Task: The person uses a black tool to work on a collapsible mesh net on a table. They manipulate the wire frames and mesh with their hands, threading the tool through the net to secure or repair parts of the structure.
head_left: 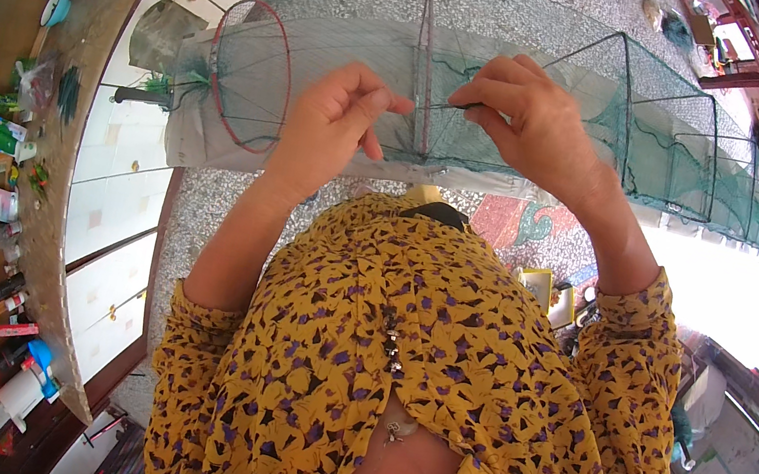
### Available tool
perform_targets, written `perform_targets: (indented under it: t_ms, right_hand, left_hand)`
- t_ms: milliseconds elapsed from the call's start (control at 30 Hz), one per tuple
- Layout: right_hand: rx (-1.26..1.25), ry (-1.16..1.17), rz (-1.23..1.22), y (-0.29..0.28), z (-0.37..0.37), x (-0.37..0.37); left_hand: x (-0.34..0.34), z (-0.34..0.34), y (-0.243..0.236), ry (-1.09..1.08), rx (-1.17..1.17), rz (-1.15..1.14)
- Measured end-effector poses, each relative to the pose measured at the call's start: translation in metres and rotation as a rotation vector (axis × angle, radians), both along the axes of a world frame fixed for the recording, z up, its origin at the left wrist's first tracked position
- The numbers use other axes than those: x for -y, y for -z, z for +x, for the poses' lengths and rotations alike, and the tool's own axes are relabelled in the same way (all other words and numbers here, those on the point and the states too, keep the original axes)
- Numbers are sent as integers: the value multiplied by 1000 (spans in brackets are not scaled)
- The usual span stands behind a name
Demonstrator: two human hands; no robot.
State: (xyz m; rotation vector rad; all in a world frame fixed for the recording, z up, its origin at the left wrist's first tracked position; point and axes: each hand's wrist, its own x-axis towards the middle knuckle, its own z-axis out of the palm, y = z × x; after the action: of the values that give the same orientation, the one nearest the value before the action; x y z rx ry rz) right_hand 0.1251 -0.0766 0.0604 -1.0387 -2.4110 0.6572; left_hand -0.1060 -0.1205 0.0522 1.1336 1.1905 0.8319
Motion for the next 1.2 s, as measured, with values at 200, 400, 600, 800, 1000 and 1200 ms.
perform_targets:
  t_ms: [200, 400, 600, 800, 1000, 1200]
  right_hand:
    - [-206, 150, -143, 6, -36, 15]
    - [-156, 58, 86, 13, -76, 19]
    - [201, -11, 356, -7, -89, 13]
    - [87, -134, 192, 17, -112, -6]
    - [-351, -4, -52, -29, -150, -2]
    - [-1122, 51, -113, -121, -36, -46]
  left_hand:
    - [8, -21, -4, -78, 83, -98]
    - [11, -37, 8, -186, 161, -149]
    - [14, -42, 9, -219, 309, -258]
    - [27, -34, 30, -328, 506, -329]
    - [28, -24, 27, -234, 232, -84]
    - [11, 2, -5, -104, -257, 234]
